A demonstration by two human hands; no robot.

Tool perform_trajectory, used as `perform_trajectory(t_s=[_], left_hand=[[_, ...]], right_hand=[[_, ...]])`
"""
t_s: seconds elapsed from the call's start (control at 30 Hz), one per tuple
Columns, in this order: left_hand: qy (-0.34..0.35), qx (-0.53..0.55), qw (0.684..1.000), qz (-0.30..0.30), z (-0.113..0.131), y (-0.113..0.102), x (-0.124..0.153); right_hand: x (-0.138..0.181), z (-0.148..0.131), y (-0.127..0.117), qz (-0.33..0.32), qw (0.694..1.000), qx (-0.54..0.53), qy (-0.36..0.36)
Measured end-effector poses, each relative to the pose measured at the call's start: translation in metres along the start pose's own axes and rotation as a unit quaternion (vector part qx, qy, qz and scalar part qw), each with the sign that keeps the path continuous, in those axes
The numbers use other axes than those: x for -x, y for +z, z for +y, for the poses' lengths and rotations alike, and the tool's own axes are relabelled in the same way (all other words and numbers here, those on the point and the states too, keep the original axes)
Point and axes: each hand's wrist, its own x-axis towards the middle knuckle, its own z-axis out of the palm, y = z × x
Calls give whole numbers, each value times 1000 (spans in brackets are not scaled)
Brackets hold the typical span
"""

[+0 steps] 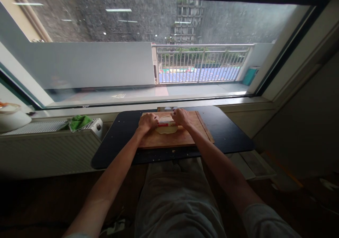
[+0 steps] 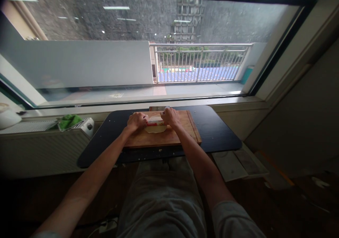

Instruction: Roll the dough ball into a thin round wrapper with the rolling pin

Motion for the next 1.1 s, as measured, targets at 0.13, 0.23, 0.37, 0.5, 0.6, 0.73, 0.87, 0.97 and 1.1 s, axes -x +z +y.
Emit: perform_trajectory(t_s=[0.13, 0.23, 0.37, 0.5, 0.6, 0.73, 0.87, 0.97, 1.1], left_hand=[[-6, -4, 1000, 4, 2, 2, 6], [-7, -7, 1000, 12, 4, 3, 12], [-5, -10, 1000, 23, 5, 2, 21], [2, -17, 1000, 23, 5, 1, 31], [8, -19, 999, 28, 6, 1, 35], [7, -16, 1000, 23, 6, 1, 32], [5, -7, 1000, 22, 6, 1, 23], [-3, 4, 999, 39, 6, 1, 15], [-4, 4, 999, 42, 6, 3, -2]], right_hand=[[2, -1, -1, -29, 999, 8, 9], [9, -4, -3, -39, 999, 16, 15], [31, -9, -6, -12, 999, 34, 2], [53, -13, -8, -2, 999, 54, -6], [60, -15, -10, -8, 998, 60, 1], [55, -15, -12, -7, 999, 50, -6], [43, -12, -11, -2, 999, 34, -8], [32, -10, -11, 4, 1000, 29, -5], [16, -8, -11, 0, 1000, 30, 8]])
